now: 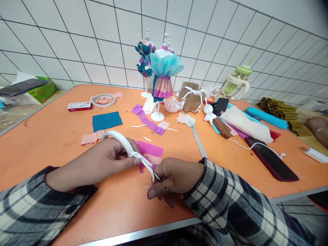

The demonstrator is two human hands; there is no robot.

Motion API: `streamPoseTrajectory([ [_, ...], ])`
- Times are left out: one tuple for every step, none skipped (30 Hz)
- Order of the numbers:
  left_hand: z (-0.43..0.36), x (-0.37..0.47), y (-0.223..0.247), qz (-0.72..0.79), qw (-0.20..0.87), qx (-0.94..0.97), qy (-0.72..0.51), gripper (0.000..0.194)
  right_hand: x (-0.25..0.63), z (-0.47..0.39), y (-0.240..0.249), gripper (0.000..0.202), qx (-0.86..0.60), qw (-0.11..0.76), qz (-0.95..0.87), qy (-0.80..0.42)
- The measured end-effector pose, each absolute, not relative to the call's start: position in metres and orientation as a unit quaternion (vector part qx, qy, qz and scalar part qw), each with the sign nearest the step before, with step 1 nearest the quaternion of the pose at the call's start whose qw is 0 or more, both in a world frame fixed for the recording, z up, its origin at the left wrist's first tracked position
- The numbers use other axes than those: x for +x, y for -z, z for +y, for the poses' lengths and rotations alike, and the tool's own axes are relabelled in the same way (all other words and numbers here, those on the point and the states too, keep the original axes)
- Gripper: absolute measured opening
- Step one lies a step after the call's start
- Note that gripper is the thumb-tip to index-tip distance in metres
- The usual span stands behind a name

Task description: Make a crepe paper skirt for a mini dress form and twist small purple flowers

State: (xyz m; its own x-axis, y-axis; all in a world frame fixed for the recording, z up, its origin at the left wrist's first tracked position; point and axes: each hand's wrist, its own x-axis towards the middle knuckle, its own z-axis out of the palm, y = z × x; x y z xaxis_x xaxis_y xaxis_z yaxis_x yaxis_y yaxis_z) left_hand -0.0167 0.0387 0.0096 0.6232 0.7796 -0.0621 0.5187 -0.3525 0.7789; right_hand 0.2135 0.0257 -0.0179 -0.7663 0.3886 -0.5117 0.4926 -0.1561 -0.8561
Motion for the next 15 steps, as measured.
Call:
streamPoseTrajectory([
  [0.039, -0.016, -0.009, 0.402, 0.405, 0.803, -0.17, 0.021, 0.214, 0.026, 0.017, 0.052, 0.339, 0.038, 0.65, 0.679],
  [0.039, -0.015, -0.008, 0.401, 0.411, 0.799, -0.178, 0.019, 0.214, 0.026, 0.017, 0.052, 0.337, 0.036, 0.652, 0.678],
  [0.039, -0.014, -0.008, 0.4, 0.418, 0.794, -0.186, 0.018, 0.215, 0.026, 0.016, 0.052, 0.338, 0.031, 0.657, 0.674],
  [0.039, -0.012, -0.008, 0.4, 0.425, 0.788, -0.194, 0.017, 0.216, 0.026, 0.015, 0.053, 0.341, 0.026, 0.661, 0.668],
  [0.039, -0.011, -0.009, 0.402, 0.433, 0.781, -0.204, 0.016, 0.216, 0.026, 0.014, 0.054, 0.344, 0.025, 0.663, 0.664],
  [0.038, -0.011, -0.01, 0.404, 0.441, 0.77, -0.22, 0.016, 0.216, 0.026, 0.013, 0.055, 0.349, 0.028, 0.661, 0.664],
  [0.038, -0.012, -0.011, 0.408, 0.446, 0.758, -0.247, 0.016, 0.217, 0.026, 0.012, 0.056, 0.354, 0.036, 0.655, 0.666],
  [0.038, -0.014, -0.013, 0.415, 0.445, 0.742, -0.283, 0.015, 0.217, 0.026, 0.012, 0.057, 0.357, 0.049, 0.649, 0.669],
  [0.038, -0.017, -0.014, 0.427, 0.438, 0.722, -0.323, 0.013, 0.217, 0.026, 0.011, 0.057, 0.357, 0.063, 0.644, 0.673],
  [0.038, -0.021, -0.016, 0.441, 0.425, 0.703, -0.362, 0.012, 0.218, 0.026, 0.011, 0.057, 0.354, 0.078, 0.641, 0.677],
  [0.038, -0.025, -0.017, 0.46, 0.41, 0.684, -0.39, 0.01, 0.219, 0.027, 0.011, 0.057, 0.35, 0.088, 0.641, 0.678],
  [0.038, -0.03, -0.018, 0.477, 0.4, 0.67, -0.404, 0.01, 0.22, 0.027, 0.011, 0.055, 0.343, 0.094, 0.644, 0.677],
  [0.038, -0.033, -0.018, 0.488, 0.398, 0.661, -0.407, 0.01, 0.222, 0.028, 0.011, 0.053, 0.332, 0.097, 0.649, 0.677],
  [0.038, -0.036, -0.018, 0.491, 0.405, 0.655, -0.408, 0.012, 0.224, 0.029, 0.011, 0.051, 0.321, 0.088, 0.654, 0.68],
  [0.039, -0.038, -0.018, 0.485, 0.42, 0.65, -0.407, 0.015, 0.225, 0.029, 0.011, 0.048, 0.311, 0.066, 0.657, 0.683],
])
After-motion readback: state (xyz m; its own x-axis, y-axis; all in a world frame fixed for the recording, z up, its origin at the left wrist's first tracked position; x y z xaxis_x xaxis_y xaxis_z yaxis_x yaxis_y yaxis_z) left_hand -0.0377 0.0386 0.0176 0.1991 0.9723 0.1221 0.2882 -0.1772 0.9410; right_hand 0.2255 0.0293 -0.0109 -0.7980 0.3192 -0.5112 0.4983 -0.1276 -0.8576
